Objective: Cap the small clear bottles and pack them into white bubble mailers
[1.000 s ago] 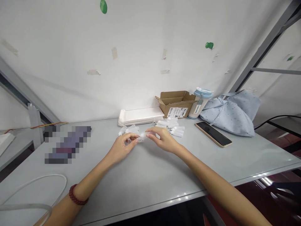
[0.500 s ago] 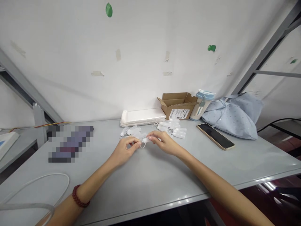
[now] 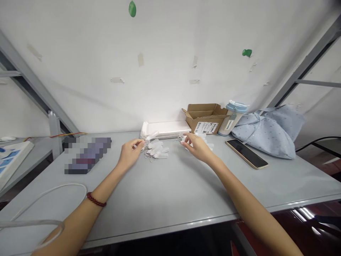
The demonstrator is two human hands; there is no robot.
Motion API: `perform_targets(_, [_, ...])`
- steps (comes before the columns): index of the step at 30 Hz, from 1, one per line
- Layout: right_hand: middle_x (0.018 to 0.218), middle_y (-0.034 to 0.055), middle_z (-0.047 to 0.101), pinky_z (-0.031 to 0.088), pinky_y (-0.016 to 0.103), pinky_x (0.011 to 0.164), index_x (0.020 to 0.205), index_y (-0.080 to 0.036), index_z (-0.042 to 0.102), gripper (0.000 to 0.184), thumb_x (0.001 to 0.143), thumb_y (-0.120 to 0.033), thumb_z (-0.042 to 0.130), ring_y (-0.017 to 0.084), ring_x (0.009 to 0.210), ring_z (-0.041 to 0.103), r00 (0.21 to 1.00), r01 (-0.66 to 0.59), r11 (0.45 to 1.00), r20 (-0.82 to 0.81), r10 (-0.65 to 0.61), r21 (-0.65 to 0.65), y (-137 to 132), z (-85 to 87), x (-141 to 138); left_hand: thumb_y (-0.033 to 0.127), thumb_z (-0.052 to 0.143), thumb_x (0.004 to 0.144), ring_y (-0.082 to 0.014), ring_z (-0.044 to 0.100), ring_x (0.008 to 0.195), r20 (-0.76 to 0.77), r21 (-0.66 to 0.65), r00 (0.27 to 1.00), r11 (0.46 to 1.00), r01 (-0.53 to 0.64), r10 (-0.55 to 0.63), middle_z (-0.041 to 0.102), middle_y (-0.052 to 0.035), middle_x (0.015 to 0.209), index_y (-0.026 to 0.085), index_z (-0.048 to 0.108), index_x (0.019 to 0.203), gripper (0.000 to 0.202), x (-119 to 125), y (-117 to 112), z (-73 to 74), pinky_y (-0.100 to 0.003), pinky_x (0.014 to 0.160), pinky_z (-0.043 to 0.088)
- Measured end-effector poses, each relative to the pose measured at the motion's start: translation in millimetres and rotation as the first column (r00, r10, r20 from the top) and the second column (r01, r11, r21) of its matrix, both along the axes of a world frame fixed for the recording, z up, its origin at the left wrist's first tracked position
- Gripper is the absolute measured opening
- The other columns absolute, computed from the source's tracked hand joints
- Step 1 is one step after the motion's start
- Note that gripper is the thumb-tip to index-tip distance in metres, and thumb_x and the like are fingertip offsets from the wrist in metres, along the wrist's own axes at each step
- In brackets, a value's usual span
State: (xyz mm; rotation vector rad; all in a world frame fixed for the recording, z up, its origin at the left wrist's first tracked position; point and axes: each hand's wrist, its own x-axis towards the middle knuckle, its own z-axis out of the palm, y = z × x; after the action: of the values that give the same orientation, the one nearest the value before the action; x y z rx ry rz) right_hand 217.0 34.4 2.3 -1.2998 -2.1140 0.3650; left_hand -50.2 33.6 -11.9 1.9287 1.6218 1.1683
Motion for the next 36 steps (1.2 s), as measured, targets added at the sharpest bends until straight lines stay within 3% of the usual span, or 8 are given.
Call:
perform_targets(4, [0.095,0.0092,0.063,0.041,0.032,0.075,0.106,-0.015,0.057,0.023,0.085,-0.023,0.052,0.021,0.089,0.057,0.977,0.092,0.992,0.184,-0.108,0.090,10,-4.7,12,0.037,0.044,0.080,-0.0212,0.057,0.085,-0.161,0.127,0.982,0.989,-0.081,0.101,0.070,-0.0041,0.087,0.019,0.068,0.083,0.030,-13,14,-13.0,-0.029,0.076,0.042])
perform_targets(7, [0.101,0.0105,0.062,0.041,0.034,0.077,0.104,-0.017,0.059,0.022,0.083,-0.019,0.055,0.024,0.096,0.054,0.942,0.135,0.982,0.290,-0.168,0.131,12,-7.3,14,0.032,0.043,0.080,-0.0229,0.056,0.088,-0.222,0.151,0.966,0.984,-0.098,0.130,0.069,-0.0057,0.086,0.018,0.068,0.093,0.031,-13,16,-17.7,-0.032,0.079,0.042])
perform_targets(24, [0.119,0.0146,0.056,0.036,0.039,0.082,0.119,-0.016,0.050,0.031,0.089,-0.019,0.043,0.029,0.109,0.045,0.818,0.228,0.949,0.486,-0.308,0.218,20,-23.3,14,0.028,0.044,0.080,-0.0229,0.054,0.091,-0.185,0.129,0.978,0.989,-0.074,0.098,0.067,-0.0058,0.090,0.019,0.065,0.098,0.029,-2,7,-16.3,-0.029,0.067,0.045])
perform_targets(31, [0.111,0.0135,0.062,0.037,0.039,0.080,0.112,-0.016,0.054,0.028,0.088,-0.015,0.040,0.030,0.105,0.050,0.863,0.278,0.948,0.394,-0.317,0.152,22,-22.7,13,0.028,0.043,0.081,-0.0231,0.053,0.092,-0.174,0.108,0.982,0.992,-0.061,0.079,0.067,-0.0065,0.091,0.018,0.064,0.098,0.029,1,4,-14.3,-0.031,0.070,0.045])
perform_targets(36, [0.100,0.0110,0.065,0.039,0.034,0.075,0.106,-0.015,0.055,0.023,0.089,-0.021,0.041,0.024,0.093,0.056,0.967,0.239,0.966,0.062,-0.246,0.100,14,-12.6,6,0.030,0.043,0.083,-0.0225,0.052,0.093,-0.125,0.098,0.991,0.995,-0.033,0.046,0.067,-0.0068,0.092,0.018,0.064,0.099,0.029,9,-4,-9.4,-0.029,0.065,0.045])
